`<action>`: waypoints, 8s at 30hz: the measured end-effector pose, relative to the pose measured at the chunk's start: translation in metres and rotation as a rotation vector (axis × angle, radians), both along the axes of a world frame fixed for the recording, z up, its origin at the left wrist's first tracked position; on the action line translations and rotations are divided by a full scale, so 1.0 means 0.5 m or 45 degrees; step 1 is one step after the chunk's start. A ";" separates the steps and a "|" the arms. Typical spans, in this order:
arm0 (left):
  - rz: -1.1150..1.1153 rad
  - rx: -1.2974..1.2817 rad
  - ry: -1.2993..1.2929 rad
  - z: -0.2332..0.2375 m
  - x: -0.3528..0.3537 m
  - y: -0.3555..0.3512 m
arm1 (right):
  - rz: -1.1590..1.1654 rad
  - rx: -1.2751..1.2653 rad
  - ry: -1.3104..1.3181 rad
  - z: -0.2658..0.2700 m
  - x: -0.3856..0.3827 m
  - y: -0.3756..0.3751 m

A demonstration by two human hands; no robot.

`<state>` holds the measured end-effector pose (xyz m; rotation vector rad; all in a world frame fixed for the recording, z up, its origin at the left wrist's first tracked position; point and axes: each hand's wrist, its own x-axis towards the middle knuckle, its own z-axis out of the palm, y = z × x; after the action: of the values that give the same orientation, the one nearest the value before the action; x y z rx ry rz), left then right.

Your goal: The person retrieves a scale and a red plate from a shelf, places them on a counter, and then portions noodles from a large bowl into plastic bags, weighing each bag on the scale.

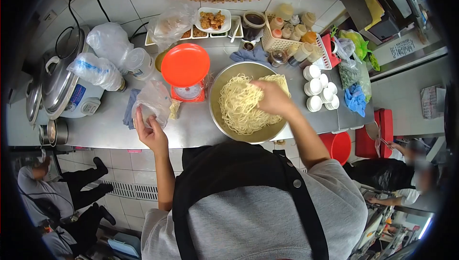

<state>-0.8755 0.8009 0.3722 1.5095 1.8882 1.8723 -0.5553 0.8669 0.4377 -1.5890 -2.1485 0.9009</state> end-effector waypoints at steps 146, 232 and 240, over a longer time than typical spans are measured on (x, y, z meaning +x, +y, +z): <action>-1.252 -0.449 -0.791 0.129 0.245 0.213 | -0.242 0.166 0.509 0.013 -0.002 -0.073; -1.436 -1.080 -0.386 0.093 0.228 0.208 | -0.246 0.021 -0.079 -0.145 -0.084 0.001; -1.470 -1.042 -0.486 0.084 0.216 0.207 | -0.205 -0.227 0.753 -0.004 -0.032 0.057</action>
<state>-0.7674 0.9046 0.4142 1.2964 0.9559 0.6557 -0.5712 0.8952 0.4355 -1.3227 -1.5462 1.3343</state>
